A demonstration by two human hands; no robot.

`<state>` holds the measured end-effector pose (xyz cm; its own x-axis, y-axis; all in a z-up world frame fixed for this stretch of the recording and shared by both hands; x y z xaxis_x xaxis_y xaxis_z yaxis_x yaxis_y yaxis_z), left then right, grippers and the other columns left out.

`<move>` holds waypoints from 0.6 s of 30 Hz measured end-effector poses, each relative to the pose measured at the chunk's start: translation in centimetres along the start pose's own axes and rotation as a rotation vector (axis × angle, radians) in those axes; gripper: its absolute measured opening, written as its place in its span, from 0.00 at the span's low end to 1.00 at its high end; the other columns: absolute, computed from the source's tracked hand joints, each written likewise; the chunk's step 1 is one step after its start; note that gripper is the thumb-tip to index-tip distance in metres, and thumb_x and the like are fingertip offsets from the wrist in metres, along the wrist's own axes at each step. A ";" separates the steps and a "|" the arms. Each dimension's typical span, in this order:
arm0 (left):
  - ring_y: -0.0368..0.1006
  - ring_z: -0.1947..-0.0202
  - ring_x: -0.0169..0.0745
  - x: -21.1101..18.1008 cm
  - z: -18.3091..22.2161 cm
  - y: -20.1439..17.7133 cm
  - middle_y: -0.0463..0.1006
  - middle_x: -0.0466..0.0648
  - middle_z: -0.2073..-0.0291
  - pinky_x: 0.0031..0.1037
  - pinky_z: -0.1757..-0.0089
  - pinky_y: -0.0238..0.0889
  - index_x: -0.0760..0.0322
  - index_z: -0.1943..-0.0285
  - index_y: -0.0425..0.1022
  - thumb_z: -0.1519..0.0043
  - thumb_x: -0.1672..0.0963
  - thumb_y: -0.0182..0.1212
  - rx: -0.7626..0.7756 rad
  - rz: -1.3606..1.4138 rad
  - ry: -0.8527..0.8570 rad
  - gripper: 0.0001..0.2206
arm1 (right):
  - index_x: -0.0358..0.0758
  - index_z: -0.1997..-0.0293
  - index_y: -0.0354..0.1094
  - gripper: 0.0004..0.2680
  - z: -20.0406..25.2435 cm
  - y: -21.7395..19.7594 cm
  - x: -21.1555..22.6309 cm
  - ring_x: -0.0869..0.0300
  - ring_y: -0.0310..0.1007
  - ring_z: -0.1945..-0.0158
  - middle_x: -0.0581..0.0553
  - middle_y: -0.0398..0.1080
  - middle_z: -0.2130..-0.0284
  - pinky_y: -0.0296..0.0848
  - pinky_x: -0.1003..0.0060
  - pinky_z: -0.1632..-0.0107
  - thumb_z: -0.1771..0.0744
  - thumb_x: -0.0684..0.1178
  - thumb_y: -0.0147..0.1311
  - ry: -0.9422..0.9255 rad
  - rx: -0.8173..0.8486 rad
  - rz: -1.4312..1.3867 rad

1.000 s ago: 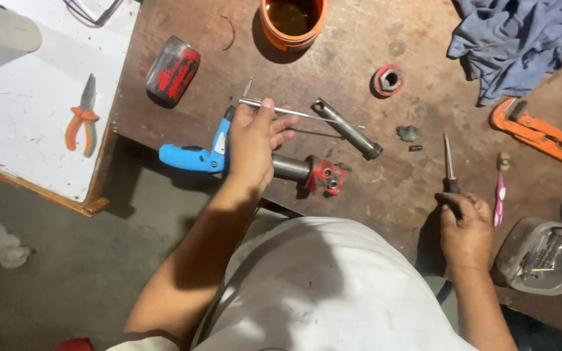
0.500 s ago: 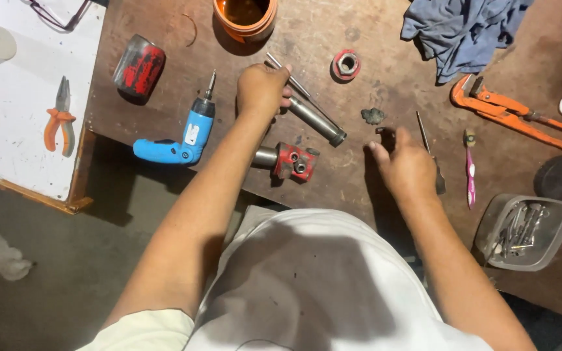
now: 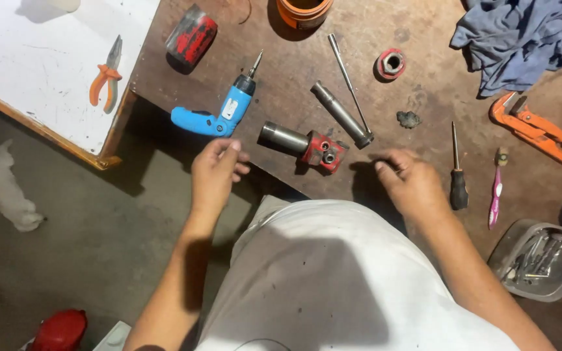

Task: The person walks to a workbench and uses a screwdriver to remove a screw from a red and silver cylindrical appliance part. They then insert a metal rod into the part and continue to manipulate it with the screwdriver.

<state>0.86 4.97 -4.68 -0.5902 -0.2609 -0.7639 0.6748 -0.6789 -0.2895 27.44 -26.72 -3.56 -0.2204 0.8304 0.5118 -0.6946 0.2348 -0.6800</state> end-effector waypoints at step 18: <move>0.89 0.66 0.37 4.7 -7.8 -14.7 0.90 0.56 0.59 0.19 0.68 0.77 0.67 0.38 0.82 0.17 0.55 0.59 -0.270 0.112 0.034 0.10 | 0.48 0.38 0.83 0.10 -2.8 4.7 9.6 0.40 0.89 0.44 0.39 0.87 0.49 0.85 0.45 0.39 0.27 0.51 0.69 -0.042 0.072 0.359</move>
<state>-8.39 19.10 -8.51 -0.4931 -0.2973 -0.8176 0.8311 -0.4386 -0.3418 23.94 -16.22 -3.26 -0.4861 0.8315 0.2691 -0.6135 -0.1054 -0.7826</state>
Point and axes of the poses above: each hand's wrist, its own z-axis away from the middle knuckle, its own y-axis out of the palm, x = y × z, the point moved 7 cm from there along -z, towards the middle knuckle
